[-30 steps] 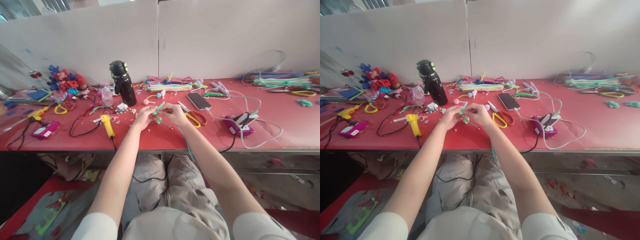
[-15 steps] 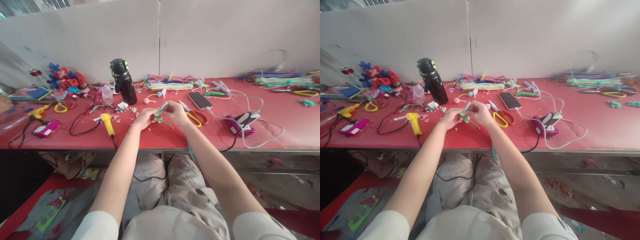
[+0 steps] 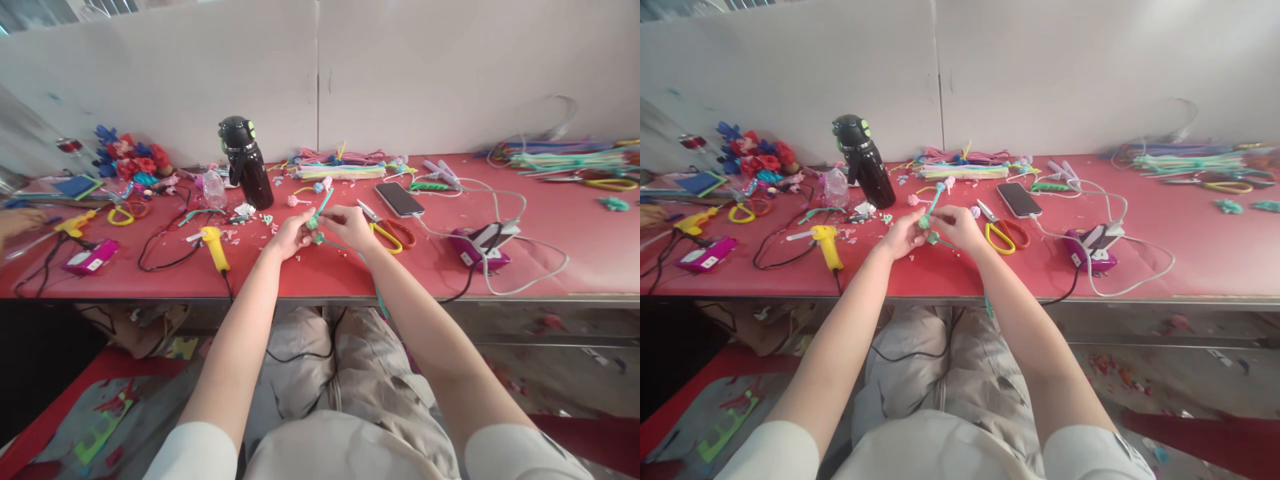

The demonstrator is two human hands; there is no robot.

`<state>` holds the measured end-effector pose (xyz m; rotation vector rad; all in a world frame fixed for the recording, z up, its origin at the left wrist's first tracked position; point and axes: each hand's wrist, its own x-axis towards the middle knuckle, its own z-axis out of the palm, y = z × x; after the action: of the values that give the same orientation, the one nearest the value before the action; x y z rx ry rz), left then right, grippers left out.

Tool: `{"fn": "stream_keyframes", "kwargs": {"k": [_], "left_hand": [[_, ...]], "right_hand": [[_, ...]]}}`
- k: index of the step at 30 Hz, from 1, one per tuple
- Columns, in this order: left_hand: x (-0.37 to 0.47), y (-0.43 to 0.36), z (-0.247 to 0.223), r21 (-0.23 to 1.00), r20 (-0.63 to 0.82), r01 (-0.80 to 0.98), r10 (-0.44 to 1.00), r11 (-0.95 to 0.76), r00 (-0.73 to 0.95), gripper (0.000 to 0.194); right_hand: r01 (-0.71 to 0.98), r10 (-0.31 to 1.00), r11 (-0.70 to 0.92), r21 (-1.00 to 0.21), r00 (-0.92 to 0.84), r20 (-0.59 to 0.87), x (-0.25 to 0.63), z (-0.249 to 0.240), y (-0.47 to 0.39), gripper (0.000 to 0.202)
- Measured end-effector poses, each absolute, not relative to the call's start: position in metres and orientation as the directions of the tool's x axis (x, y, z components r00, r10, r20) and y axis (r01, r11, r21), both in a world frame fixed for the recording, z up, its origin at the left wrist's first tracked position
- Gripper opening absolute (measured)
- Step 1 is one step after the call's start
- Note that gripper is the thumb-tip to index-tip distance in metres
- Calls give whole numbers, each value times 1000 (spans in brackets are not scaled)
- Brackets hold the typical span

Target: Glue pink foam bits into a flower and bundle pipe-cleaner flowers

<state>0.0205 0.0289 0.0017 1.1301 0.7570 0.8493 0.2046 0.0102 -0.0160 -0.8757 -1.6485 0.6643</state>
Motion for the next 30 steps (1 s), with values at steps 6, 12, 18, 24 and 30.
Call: {"fn": "stream_keyframes", "kwargs": {"k": [6, 12, 18, 24, 30], "left_hand": [[19, 30, 0, 978, -30, -164, 866, 129, 500, 33], [20, 26, 3, 995, 28, -101, 892, 20, 450, 37], [20, 28, -1, 998, 61, -37, 892, -50, 447, 39], [21, 28, -1, 999, 45, -40, 895, -30, 444, 40], [21, 27, -1, 999, 28, -39, 894, -12, 447, 42]], "right_hand": [[106, 844, 530, -841, -162, 512, 202, -14, 9, 33], [87, 846, 527, -845, -150, 512, 200, -12, 9, 34], [117, 848, 529, -841, -126, 516, 200, -14, 9, 36], [134, 851, 525, -841, -113, 513, 201, -17, 13, 36], [252, 830, 551, -796, -70, 553, 201, -16, 11, 35]]}}
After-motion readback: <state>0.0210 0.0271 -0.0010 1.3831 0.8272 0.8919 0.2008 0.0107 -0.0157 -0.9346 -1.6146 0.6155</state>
